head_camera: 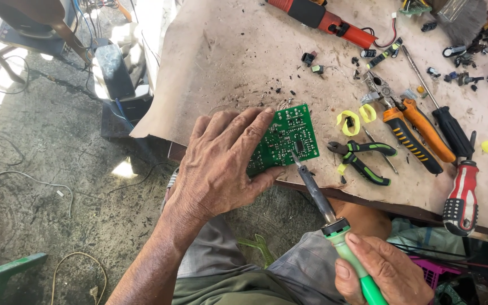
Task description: Soldering and desoldering electronic components on a circuit board at a repair bench.
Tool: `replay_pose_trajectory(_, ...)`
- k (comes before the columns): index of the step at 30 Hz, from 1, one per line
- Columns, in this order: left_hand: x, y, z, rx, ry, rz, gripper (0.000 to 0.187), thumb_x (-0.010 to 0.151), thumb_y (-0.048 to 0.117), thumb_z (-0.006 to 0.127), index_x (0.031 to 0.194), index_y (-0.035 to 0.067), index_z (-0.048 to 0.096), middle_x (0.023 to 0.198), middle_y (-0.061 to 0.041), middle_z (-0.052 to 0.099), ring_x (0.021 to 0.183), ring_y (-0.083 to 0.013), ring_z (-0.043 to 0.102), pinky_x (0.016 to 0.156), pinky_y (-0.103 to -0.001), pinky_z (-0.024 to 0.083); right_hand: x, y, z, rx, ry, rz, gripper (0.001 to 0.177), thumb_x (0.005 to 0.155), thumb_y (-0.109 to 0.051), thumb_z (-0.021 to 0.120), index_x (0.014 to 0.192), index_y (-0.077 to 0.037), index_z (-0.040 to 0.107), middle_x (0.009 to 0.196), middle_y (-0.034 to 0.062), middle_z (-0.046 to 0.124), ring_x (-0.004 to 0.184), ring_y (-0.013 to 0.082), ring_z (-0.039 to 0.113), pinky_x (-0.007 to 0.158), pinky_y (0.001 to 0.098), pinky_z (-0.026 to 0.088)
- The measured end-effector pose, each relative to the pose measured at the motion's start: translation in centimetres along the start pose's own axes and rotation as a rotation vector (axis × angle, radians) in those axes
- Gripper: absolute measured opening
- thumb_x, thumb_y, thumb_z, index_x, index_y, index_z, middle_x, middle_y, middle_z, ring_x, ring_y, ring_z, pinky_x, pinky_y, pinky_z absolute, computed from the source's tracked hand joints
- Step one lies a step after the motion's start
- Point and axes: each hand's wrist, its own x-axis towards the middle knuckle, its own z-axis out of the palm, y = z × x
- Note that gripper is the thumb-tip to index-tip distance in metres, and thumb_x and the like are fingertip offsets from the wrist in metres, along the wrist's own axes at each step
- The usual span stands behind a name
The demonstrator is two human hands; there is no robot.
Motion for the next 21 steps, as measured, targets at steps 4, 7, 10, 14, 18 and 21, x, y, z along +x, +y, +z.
replay_pose_trajectory(4, 0.0, 0.1, -0.1, 0.008, -0.017, -0.003, 0.079, 0.097, 0.057, 0.069, 0.151, 0.005, 0.045, 0.142, -0.015, 0.061, 0.114, -0.0369, 0.059, 0.093, -0.05, 0.043, 0.4, -0.5, -0.4, -0.032, -0.024, -0.006, 0.024, 0.084, -0.015, 0.073, 0.103, 0.0, 0.072, 0.088, 0.0135, 0.076, 0.074, 0.0219, 0.074, 0.074, 0.029, 0.061)
replay_pose_trajectory(7, 0.0, 0.1, -0.1, 0.007, -0.007, -0.001, 0.079, 0.097, 0.057, 0.069, 0.15, 0.004, 0.046, 0.142, -0.015, 0.061, 0.116, -0.0375, 0.059, 0.093, -0.051, 0.044, 0.5, -2.2, -1.2, -0.085, -0.071, 0.121, 0.027, 0.087, -0.019, 0.071, 0.11, -0.004, 0.072, 0.09, 0.0132, 0.075, 0.079, 0.0226, 0.073, 0.077, 0.0322, 0.06)
replay_pose_trajectory(10, 0.0, 0.0, -0.1, 0.005, -0.03, -0.009, 0.08, 0.097, 0.059, 0.068, 0.151, 0.004, 0.045, 0.143, -0.015, 0.06, 0.116, -0.0371, 0.058, 0.093, -0.05, 0.043, 0.3, -1.6, -1.0, -0.093, -0.066, 0.068, 0.026, 0.087, -0.02, 0.071, 0.109, -0.006, 0.072, 0.088, 0.0123, 0.075, 0.077, 0.0219, 0.073, 0.075, 0.0311, 0.06)
replay_pose_trajectory(14, 0.0, 0.0, -0.2, 0.0, -0.039, -0.016, 0.08, 0.097, 0.059, 0.068, 0.152, 0.005, 0.044, 0.144, -0.015, 0.059, 0.117, -0.0373, 0.058, 0.093, -0.051, 0.043, 0.6, -0.6, -0.1, -0.029, -0.006, -0.06, 0.024, 0.085, -0.019, 0.07, 0.101, -0.002, 0.072, 0.082, 0.0133, 0.074, 0.069, 0.0226, 0.072, 0.068, 0.0302, 0.058)
replay_pose_trajectory(18, 0.0, 0.1, -0.2, 0.006, -0.029, -0.012, 0.08, 0.098, 0.059, 0.066, 0.152, 0.005, 0.044, 0.143, -0.014, 0.06, 0.116, -0.0368, 0.058, 0.091, -0.051, 0.043, 0.6, -1.1, -0.2, -0.057, -0.026, -0.02, 0.023, 0.085, -0.018, 0.071, 0.102, -0.002, 0.073, 0.085, 0.0129, 0.075, 0.072, 0.0229, 0.073, 0.071, 0.0311, 0.059)
replay_pose_trajectory(21, 0.0, 0.0, 0.0, 0.004, -0.03, -0.017, 0.08, 0.097, 0.06, 0.066, 0.151, 0.005, 0.045, 0.143, -0.014, 0.06, 0.118, -0.0372, 0.058, 0.092, -0.051, 0.043, 1.1, -1.3, 0.1, -0.054, -0.01, -0.052, 0.022, 0.084, -0.017, 0.071, 0.1, 0.0, 0.072, 0.083, 0.0127, 0.075, 0.069, 0.0224, 0.072, 0.068, 0.0302, 0.059)
